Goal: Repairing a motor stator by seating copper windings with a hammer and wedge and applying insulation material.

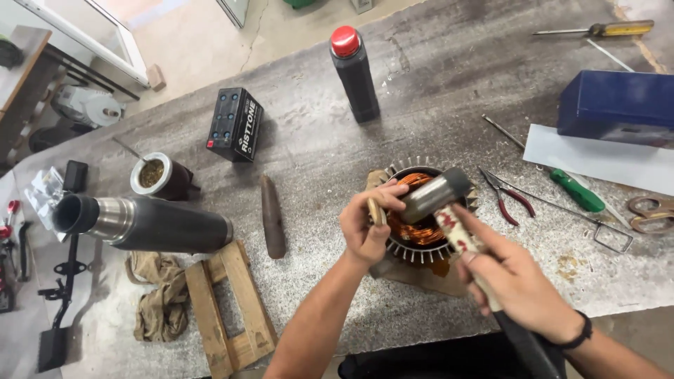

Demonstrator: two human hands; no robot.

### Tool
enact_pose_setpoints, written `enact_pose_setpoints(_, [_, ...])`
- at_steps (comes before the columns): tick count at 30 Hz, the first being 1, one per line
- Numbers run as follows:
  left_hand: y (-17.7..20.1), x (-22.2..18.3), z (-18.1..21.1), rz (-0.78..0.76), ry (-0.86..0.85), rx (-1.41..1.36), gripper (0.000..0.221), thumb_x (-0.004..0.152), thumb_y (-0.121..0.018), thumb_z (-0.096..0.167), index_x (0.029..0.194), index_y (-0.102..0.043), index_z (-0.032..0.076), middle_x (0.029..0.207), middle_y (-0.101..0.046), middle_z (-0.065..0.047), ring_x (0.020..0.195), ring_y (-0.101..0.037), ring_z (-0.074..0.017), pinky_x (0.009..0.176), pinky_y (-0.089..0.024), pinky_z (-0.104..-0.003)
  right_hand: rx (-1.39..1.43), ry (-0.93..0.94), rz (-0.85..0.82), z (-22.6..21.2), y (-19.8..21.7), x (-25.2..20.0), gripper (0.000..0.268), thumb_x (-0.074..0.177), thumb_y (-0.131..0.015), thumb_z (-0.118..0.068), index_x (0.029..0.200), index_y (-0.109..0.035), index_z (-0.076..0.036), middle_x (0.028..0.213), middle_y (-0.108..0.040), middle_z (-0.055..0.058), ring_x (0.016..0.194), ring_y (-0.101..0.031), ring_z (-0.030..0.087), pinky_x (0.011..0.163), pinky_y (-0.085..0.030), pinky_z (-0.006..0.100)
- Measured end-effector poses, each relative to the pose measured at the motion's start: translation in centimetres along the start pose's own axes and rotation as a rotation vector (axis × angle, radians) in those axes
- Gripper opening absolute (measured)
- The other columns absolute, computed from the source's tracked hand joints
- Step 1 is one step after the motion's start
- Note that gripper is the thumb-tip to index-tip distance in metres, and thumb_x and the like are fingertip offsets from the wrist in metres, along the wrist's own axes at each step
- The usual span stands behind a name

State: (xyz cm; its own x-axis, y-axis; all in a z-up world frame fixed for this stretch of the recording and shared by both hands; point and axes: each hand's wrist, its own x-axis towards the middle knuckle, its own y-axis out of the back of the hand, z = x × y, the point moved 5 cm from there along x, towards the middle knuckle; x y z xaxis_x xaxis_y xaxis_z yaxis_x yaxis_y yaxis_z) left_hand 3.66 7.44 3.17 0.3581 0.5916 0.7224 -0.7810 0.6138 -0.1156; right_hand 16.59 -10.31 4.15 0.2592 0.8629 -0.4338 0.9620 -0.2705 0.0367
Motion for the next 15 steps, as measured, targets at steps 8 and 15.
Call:
enact_pose_setpoints(8, [-1.7, 0.8, 4.6, -0.052, 0.209, 0.119, 0.046, 0.11, -0.044, 0.05, 0.122, -0.049, 0.006, 0.115, -0.064, -0.011, 0.124, -0.064, -0.0369, 0.111, -0.053, -0.051, 0.212, 0.008, 0.212, -0.8, 0.6, -1.9, 0.076, 0.096, -0.044, -0.001, 0.166, -0.035, -0.029, 0.07, -0.054, 0.022, 0.045, -0.047, 0.029, 0.037, -0.047, 0.044])
enact_pose_setpoints(15, [-1.4, 0.8, 3.3, -0.077, 0.37, 0.137, 0.032, 0.108, -0.051, 0.038, 0.123, -0.05, 0.01, 0.105, -0.07, -0.005, 0.119, -0.071, -0.0324, 0.1, -0.059, -0.044, 0.161, 0.017, 0.135, -0.7, 1.1, -1.6, 0.074, 0.095, -0.046, -0.004, 0.164, -0.037, -0.029, 0.07, -0.06, 0.019, 0.044, -0.051, 0.026, 0.037, -0.05, 0.041])
